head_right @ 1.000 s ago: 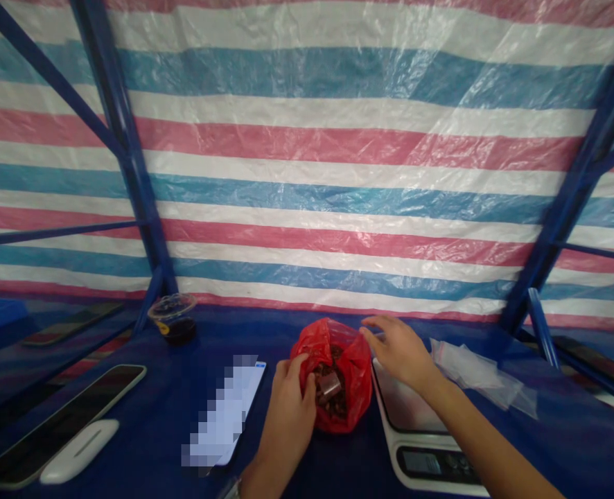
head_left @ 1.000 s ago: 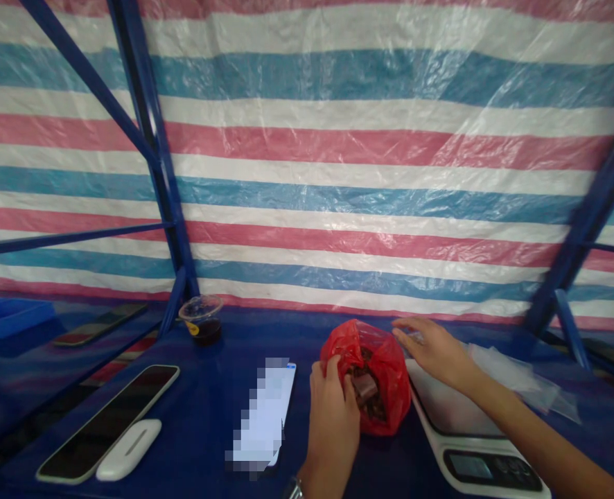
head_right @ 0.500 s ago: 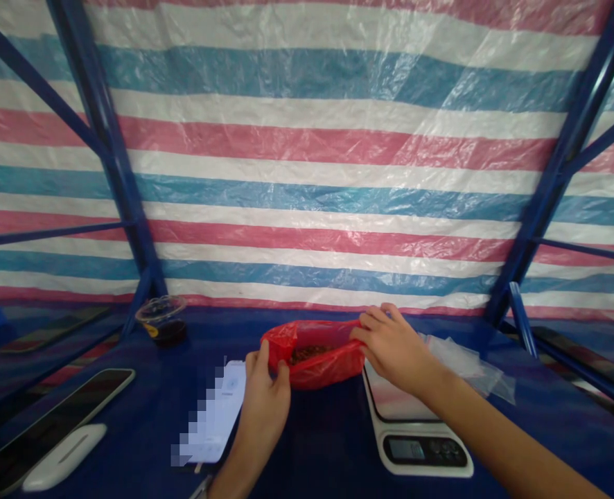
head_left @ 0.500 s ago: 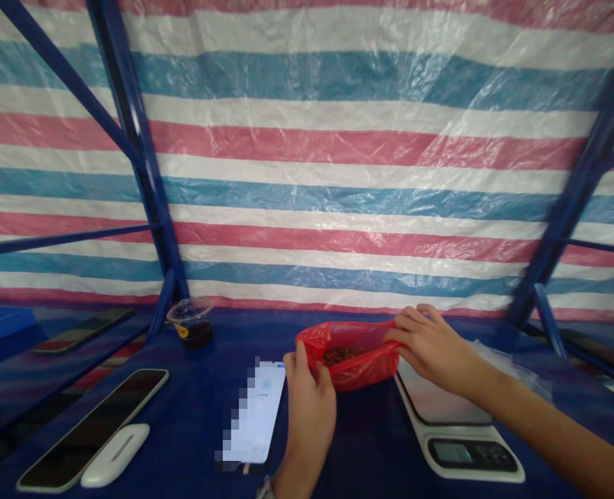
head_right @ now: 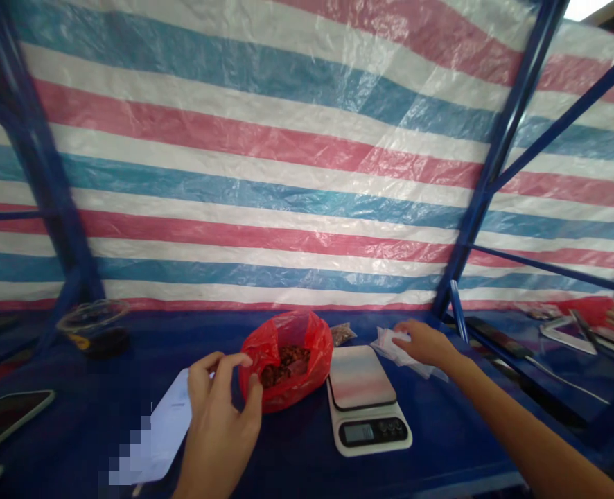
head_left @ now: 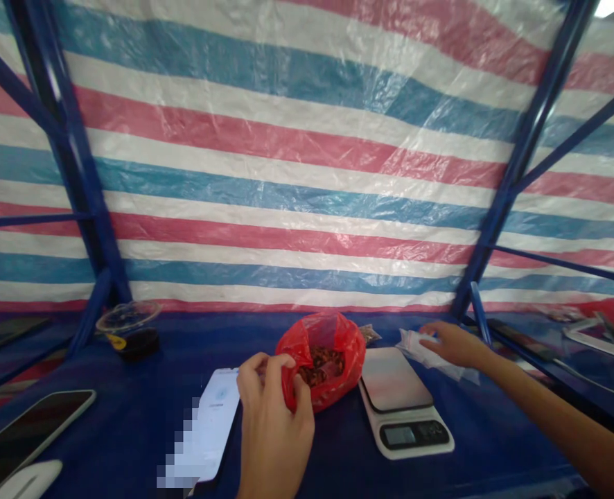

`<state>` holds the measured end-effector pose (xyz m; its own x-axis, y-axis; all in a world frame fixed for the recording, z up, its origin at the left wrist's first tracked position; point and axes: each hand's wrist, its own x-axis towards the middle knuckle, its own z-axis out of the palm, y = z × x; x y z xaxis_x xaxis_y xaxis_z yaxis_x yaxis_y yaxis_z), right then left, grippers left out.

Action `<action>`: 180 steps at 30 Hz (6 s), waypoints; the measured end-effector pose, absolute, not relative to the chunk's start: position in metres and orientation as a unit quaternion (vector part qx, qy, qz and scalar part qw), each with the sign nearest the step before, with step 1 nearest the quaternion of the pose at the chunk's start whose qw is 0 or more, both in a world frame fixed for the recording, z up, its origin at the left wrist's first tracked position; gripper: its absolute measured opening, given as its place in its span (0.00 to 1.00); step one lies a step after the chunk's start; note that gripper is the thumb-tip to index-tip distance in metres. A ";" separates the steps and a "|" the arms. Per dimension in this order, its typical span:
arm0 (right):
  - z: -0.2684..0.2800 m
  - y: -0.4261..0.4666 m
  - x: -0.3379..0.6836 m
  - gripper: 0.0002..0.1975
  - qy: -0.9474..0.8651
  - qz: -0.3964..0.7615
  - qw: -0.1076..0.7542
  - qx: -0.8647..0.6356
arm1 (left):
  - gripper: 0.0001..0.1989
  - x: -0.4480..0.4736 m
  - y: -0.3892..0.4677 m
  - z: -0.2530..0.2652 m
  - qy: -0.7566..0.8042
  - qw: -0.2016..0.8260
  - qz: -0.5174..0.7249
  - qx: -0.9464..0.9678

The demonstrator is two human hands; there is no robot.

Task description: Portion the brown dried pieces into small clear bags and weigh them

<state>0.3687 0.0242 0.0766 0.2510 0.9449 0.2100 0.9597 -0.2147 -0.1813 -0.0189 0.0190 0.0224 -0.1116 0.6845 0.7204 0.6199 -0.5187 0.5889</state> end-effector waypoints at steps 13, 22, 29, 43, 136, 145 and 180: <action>0.062 0.017 0.370 0.16 -0.578 -0.079 0.116 -0.804 | 0.15 0.017 0.008 0.007 0.361 0.056 0.429 0.826; 0.085 -0.027 0.210 0.13 -0.669 0.006 0.545 -0.505 | 0.28 0.015 -0.008 0.022 0.338 0.357 0.537 0.685; 0.055 -0.034 0.153 0.13 -0.639 0.150 0.574 -0.490 | 0.31 0.008 0.002 0.021 0.307 0.504 0.510 0.626; 0.071 0.009 0.152 0.15 -0.722 0.043 0.407 -0.558 | 0.31 -0.013 0.022 0.043 0.353 0.434 0.673 0.484; 0.054 -0.008 0.149 0.13 -0.731 0.235 0.438 -0.468 | 0.24 -0.022 0.024 0.011 0.336 0.483 0.534 0.607; 0.051 -0.005 0.151 0.16 -0.748 0.208 0.442 -0.449 | 0.20 -0.029 0.025 0.014 0.331 0.513 0.483 0.628; 0.069 -0.013 0.164 0.20 -0.768 0.251 0.400 -0.432 | 0.33 -0.025 0.022 0.018 0.190 0.668 0.484 0.532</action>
<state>0.1640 -0.0134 0.0691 -0.3062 0.8653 0.3969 0.4632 0.4997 -0.7319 -0.0250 0.0225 0.0176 0.4589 0.8493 0.2609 -0.4438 -0.0352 0.8954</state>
